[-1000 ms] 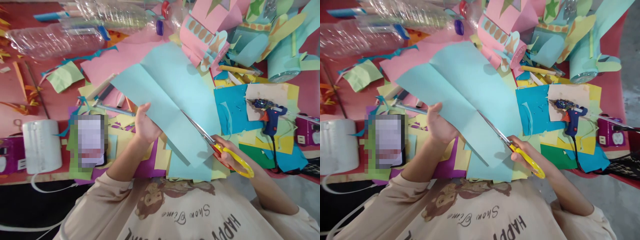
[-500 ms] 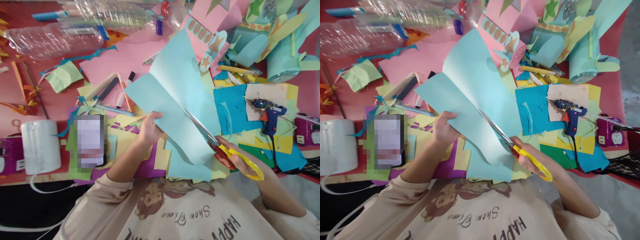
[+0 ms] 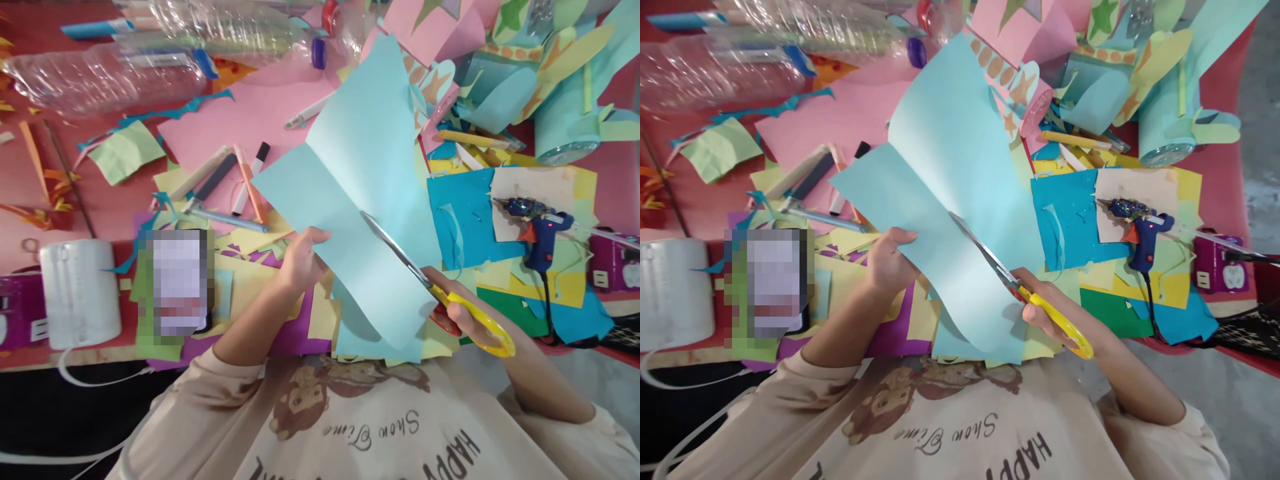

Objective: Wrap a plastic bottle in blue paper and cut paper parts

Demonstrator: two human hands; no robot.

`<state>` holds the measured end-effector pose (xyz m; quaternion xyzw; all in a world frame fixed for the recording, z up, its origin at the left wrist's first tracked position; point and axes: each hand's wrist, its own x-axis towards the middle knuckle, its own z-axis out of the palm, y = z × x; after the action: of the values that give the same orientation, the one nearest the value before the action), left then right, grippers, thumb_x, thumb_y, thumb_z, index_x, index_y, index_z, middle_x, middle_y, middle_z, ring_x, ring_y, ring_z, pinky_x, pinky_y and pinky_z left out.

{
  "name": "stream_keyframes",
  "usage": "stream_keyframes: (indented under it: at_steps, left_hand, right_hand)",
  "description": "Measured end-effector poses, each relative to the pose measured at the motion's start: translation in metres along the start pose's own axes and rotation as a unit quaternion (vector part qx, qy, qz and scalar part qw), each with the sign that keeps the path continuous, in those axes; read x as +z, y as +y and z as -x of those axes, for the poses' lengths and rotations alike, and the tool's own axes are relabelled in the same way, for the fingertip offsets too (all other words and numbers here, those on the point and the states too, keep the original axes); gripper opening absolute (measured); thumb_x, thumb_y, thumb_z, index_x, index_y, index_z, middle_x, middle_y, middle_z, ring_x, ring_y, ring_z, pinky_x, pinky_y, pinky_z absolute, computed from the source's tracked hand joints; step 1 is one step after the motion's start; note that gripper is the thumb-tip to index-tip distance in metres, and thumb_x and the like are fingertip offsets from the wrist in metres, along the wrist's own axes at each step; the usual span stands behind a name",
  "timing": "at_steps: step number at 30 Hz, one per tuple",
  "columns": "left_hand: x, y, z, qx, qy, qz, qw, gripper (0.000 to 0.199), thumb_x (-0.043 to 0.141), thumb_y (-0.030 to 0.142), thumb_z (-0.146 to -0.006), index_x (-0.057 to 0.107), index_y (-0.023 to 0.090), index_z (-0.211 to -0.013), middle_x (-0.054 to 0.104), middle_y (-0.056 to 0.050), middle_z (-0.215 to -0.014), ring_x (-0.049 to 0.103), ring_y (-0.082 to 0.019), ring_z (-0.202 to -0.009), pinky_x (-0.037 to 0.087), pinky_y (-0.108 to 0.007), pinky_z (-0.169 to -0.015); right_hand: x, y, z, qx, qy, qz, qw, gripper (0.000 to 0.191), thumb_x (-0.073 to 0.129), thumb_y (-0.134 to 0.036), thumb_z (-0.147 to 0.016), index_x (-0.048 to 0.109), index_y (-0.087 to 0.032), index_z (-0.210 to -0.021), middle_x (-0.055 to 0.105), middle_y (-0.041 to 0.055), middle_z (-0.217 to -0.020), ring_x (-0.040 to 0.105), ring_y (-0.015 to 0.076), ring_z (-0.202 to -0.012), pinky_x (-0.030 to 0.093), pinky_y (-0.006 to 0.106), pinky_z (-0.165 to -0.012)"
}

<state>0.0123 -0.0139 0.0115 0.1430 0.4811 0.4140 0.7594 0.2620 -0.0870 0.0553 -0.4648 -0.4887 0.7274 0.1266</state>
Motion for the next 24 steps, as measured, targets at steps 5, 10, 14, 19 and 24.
stream_keyframes:
  at_steps: [5,10,14,19,24]
  left_hand:
    - [-0.0021,-0.0010,-0.0007,-0.008,0.006,0.000,1.000,0.025,0.056,0.025,-0.051,0.061,0.017,-0.074,0.072,-0.005,-0.083,0.063,-0.037,-0.112,0.055,-0.047,-0.094]
    - [-0.0027,-0.0013,-0.0012,-0.003,0.003,0.014,1.000,0.032,0.055,0.023,-0.053,0.063,0.016,-0.083,0.073,-0.006,-0.088,0.062,-0.037,-0.114,0.053,-0.048,-0.097]
    - [-0.0007,-0.0004,-0.0005,-0.001,0.002,0.013,1.000,0.030,0.056,0.024,-0.053,0.064,0.016,-0.081,0.073,-0.007,-0.088,0.062,-0.038,-0.114,0.053,-0.050,-0.098]
    - [-0.0006,-0.0007,-0.0008,0.006,-0.003,0.016,1.000,0.030,0.056,0.023,-0.056,0.064,0.015,-0.083,0.073,-0.007,-0.088,0.062,-0.038,-0.115,0.053,-0.050,-0.097]
    - [-0.0026,-0.0011,-0.0008,0.023,-0.001,0.023,0.999,0.026,0.060,0.027,-0.061,0.064,0.016,-0.085,0.073,-0.007,-0.085,0.062,-0.037,-0.115,0.054,-0.048,-0.096]
  right_hand:
    - [0.0011,0.0014,-0.0017,-0.001,0.009,-0.015,1.000,0.079,0.045,-0.085,-0.071,0.046,-0.018,-0.112,0.035,-0.0115,-0.047,0.025,0.0062,-0.038,0.019,0.024,-0.038]
    - [0.0041,0.0045,-0.0033,0.004,0.026,-0.032,0.999,0.076,0.051,-0.082,-0.070,0.047,-0.017,-0.111,0.034,-0.0129,-0.045,0.022,0.0045,-0.036,0.016,0.024,-0.038]
    - [0.0061,0.0079,-0.0041,-0.004,0.041,-0.042,0.998,0.072,0.054,-0.078,-0.074,0.048,-0.018,-0.112,0.034,-0.0127,-0.045,0.020,0.0044,-0.036,0.014,0.024,-0.037]
    - [0.0058,0.0096,-0.0051,-0.011,0.047,-0.026,0.998,0.071,0.052,-0.078,-0.075,0.049,-0.018,-0.113,0.031,-0.0124,-0.045,0.019,0.0054,-0.037,0.013,0.025,-0.038]
    - [0.0064,0.0081,-0.0066,-0.010,0.044,-0.017,0.999,0.067,0.052,-0.076,-0.077,0.048,-0.019,-0.112,0.031,-0.0113,-0.049,0.020,0.0062,-0.040,0.013,0.025,-0.039]
